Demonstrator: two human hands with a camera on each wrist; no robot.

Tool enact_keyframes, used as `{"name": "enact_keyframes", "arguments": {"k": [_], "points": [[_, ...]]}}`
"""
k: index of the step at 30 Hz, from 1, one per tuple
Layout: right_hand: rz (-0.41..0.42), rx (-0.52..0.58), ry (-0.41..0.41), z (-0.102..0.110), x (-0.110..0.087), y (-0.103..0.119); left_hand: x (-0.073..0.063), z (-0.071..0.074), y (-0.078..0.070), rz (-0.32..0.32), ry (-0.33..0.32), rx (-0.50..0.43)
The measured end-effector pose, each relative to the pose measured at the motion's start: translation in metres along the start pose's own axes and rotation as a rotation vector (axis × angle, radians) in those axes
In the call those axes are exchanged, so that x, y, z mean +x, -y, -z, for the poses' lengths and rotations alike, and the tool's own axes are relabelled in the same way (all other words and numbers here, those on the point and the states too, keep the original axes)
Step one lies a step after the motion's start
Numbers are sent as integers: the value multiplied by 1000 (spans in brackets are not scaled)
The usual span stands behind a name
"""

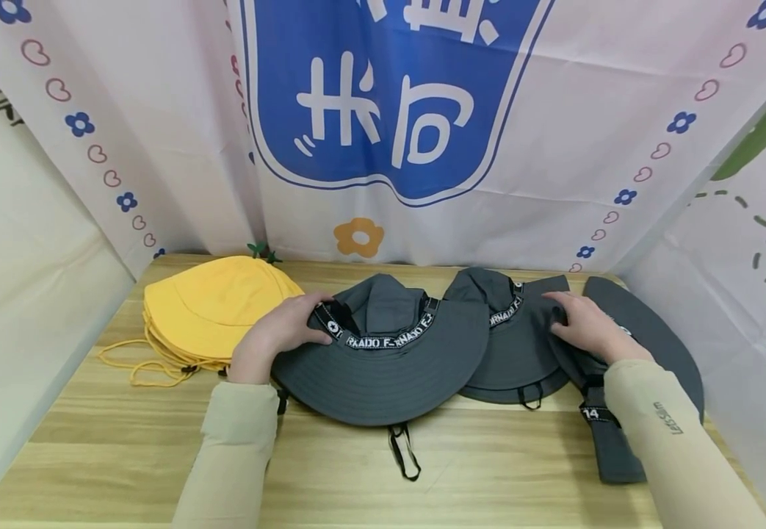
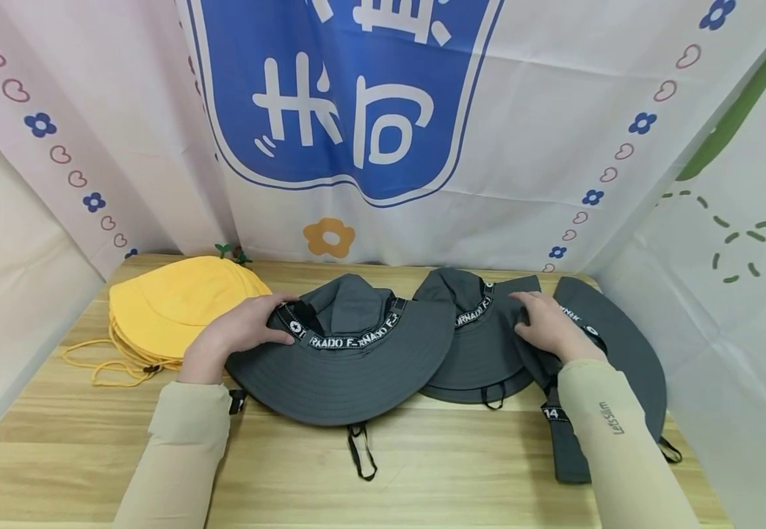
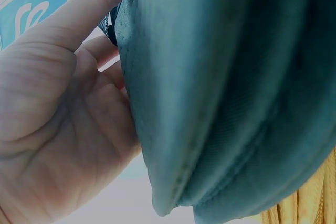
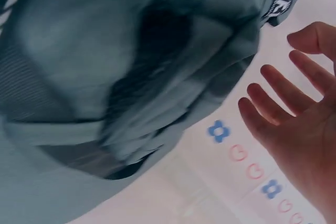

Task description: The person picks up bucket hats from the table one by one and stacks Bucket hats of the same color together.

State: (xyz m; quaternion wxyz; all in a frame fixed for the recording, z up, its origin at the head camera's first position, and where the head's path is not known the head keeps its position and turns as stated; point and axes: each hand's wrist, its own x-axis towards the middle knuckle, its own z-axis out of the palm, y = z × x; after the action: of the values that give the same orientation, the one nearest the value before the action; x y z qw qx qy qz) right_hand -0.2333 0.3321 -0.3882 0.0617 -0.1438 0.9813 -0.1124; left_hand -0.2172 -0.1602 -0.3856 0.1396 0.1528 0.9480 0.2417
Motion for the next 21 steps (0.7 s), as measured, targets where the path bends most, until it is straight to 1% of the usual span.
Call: {"name": "enact_keyframes", "arguments": {"k": [7, 12, 14, 19, 21], "points": [[-35, -9, 32, -6, -11, -24, 0, 0, 0, -1, 1, 11], [-53, -5, 58, -12, -14, -34, -1, 0, 0, 6, 3, 10], [-58, -29, 65, -15, -16, -37, -1, 0, 0, 4, 4, 10], [-73, -94, 38, -19, -19, -42, 0, -1, 0, 2, 6, 14], [-90, -103, 30, -20, -21, -42, 0, -1, 1, 1, 5, 15]]}}
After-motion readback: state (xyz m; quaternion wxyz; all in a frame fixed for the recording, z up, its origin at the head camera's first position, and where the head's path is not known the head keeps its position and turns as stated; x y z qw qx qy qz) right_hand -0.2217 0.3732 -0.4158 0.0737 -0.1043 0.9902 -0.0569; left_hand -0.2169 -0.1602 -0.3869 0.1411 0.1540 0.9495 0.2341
